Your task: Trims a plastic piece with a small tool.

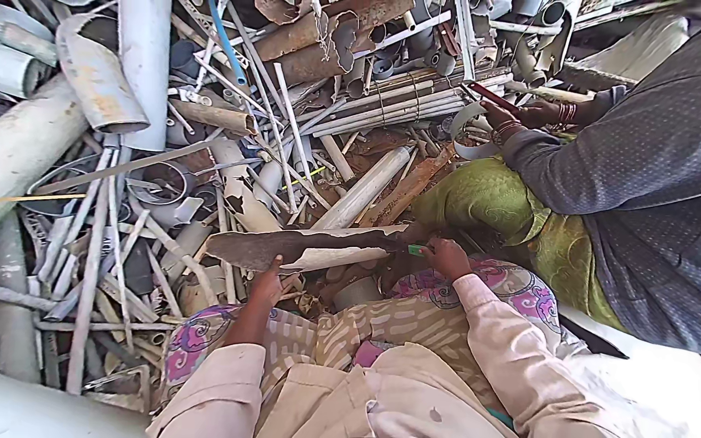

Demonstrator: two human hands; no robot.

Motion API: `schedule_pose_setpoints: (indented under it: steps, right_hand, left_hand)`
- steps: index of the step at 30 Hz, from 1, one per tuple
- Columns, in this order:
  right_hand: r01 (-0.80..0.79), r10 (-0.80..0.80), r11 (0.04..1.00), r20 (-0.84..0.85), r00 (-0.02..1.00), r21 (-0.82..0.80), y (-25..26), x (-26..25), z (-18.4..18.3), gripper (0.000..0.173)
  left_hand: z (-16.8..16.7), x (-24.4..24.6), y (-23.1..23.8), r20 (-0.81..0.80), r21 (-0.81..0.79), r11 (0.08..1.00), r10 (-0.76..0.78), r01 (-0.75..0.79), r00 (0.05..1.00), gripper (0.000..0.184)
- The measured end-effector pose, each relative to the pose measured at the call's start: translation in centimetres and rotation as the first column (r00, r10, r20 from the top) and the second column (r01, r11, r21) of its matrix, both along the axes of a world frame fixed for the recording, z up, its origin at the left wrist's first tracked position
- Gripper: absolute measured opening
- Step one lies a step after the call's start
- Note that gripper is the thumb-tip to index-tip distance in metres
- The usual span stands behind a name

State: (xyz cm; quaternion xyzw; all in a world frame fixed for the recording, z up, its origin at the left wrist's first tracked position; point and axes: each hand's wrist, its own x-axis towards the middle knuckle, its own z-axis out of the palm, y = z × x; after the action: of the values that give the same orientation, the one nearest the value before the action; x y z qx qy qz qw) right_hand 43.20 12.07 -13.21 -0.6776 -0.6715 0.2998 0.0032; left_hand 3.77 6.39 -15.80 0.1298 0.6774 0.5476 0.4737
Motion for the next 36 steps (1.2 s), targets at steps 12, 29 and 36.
schedule_pose_setpoints:
  steps: [12,29,36]
  right_hand:
    - [0.013,-0.004,0.999,-0.189,0.982,0.050,0.3,0.3,-1.0,0.038]
    - [0.118,-0.107,0.991,-0.145,0.984,0.069,0.2,0.4,-0.9,0.039]
    - [0.100,-0.081,0.991,-0.201,0.976,0.084,0.0,0.1,-0.7,0.038]
  left_hand:
    - [0.1,0.0,0.3,-0.011,0.005,1.000,0.022,-0.022,1.000,0.049]
    - [0.1,0.2,0.1,0.053,0.021,0.998,0.054,-0.056,0.997,0.040]
    - [0.2,0.3,0.1,0.060,0.036,0.997,0.072,-0.074,0.996,0.039]
